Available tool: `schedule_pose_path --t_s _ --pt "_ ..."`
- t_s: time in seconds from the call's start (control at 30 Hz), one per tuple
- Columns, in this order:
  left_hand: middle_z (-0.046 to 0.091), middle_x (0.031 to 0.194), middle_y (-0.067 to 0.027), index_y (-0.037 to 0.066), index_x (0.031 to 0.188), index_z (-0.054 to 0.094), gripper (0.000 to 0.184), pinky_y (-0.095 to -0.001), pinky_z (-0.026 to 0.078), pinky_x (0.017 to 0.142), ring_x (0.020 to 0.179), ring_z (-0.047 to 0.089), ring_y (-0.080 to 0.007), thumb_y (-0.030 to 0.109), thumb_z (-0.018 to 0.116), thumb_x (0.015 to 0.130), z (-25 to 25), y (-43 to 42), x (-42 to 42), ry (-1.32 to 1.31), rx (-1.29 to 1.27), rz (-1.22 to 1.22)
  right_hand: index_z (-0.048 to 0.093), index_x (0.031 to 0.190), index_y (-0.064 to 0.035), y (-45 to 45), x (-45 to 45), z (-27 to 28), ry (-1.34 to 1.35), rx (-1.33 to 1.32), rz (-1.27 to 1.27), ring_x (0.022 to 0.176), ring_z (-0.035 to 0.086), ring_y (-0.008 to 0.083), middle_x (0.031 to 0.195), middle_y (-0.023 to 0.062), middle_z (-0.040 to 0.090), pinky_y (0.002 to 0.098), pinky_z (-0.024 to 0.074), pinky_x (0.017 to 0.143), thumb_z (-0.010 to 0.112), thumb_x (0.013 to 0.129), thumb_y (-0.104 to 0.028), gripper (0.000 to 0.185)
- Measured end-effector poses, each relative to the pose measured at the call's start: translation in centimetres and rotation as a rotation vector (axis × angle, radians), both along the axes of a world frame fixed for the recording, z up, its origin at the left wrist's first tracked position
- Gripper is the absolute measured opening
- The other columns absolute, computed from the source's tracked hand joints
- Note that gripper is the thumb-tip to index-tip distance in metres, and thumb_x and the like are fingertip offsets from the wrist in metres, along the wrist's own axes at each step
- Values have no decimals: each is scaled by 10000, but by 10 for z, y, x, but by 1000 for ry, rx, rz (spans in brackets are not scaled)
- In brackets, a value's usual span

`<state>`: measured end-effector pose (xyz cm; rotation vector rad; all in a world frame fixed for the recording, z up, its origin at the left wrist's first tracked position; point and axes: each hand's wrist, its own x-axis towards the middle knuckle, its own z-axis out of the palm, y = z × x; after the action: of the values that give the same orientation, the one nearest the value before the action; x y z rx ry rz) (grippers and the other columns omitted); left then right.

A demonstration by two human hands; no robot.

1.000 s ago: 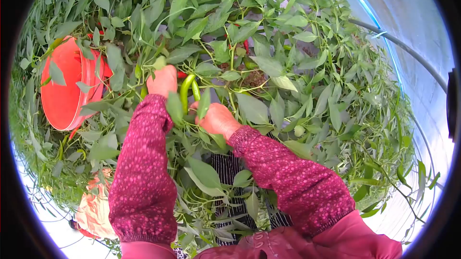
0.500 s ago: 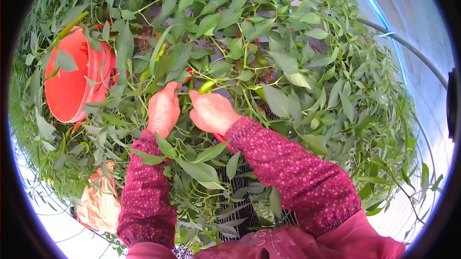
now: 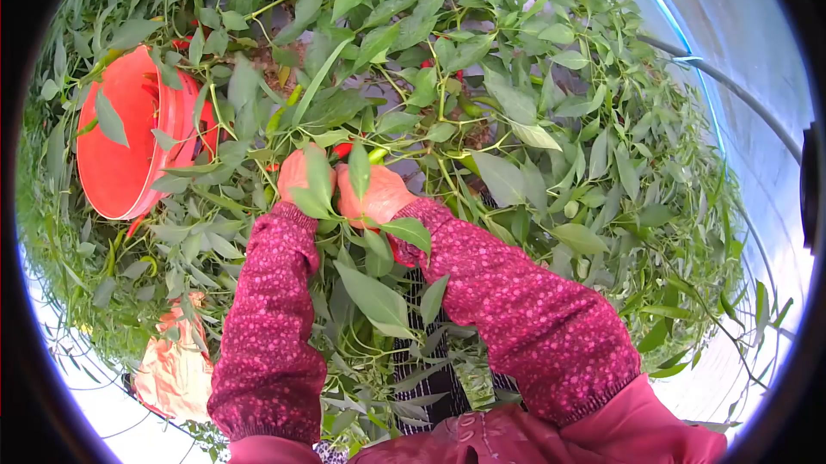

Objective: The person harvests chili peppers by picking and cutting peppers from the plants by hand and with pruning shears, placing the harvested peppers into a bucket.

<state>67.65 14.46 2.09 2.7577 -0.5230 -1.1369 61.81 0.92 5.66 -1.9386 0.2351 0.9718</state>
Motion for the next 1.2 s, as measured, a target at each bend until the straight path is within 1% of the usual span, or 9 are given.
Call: schedule_pose_path --t_s 0.23,0.27,0.43,0.5,0.57,0.63,0.93,1.1,1.2 --pt "618 909 -266 -15 894 627 318 -466 481 748 856 604 -402 273 588 762 -3 -8 11 140 154 67 618 852 -8 5 -5 -3 -50 -25 130 809 636 359 822 202 640 450 507 681 605 691 -140 210" --pt "621 881 -266 -6 869 636 292 -472 480 753 846 610 -397 265 589 772 6 -8 14 210 99 -27 540 1021 21 -1 -2 6 7 11 69 823 624 379 850 215 638 455 497 695 548 757 -150 314" --pt "626 815 -254 -13 839 619 178 -469 492 718 802 608 -425 154 582 787 23 -10 6 23 0 142 472 1138 22 0 1 7 -59 -67 76 827 625 363 844 199 640 466 487 671 501 792 -155 389" --pt "636 791 -234 -13 852 610 155 -439 509 654 722 640 -369 133 587 806 25 -4 4 -3 -176 193 516 1104 35 0 4 9 -34 -112 103 816 644 338 865 183 658 439 513 684 479 811 -144 344" --pt "615 694 -90 -8 917 588 143 -318 477 502 547 607 -148 125 575 863 27 -5 14 313 -245 556 474 1141 33 -2 4 12 -48 -125 123 799 635 351 820 172 651 449 495 655 492 803 -152 386" --pt "574 677 -35 9 920 579 108 -285 430 479 515 543 -121 101 563 866 32 0 18 473 -349 717 474 1145 34 -2 5 11 -74 -127 90 781 641 349 806 173 653 447 500 648 502 795 -133 390" --pt "495 635 50 73 791 517 129 -193 307 426 497 440 -40 156 564 878 77 -14 32 803 -342 781 656 804 -40 2 11 13 -91 -170 -92 776 654 300 784 135 665 404 516 675 522 778 -138 168" --pt "450 580 62 83 741 508 161 -195 283 397 449 403 -35 106 560 892 55 9 24 582 -503 592 683 775 -62 3 18 13 -77 -211 -91 795 657 283 795 117 672 392 514 697 521 791 -156 188" --pt "433 611 67 76 789 511 110 -184 250 384 437 353 -20 85 539 895 78 3 23 660 -615 893 696 792 -79 10 21 1 -62 -272 -114 800 663 254 822 111 680 369 517 705 517 798 -166 199"
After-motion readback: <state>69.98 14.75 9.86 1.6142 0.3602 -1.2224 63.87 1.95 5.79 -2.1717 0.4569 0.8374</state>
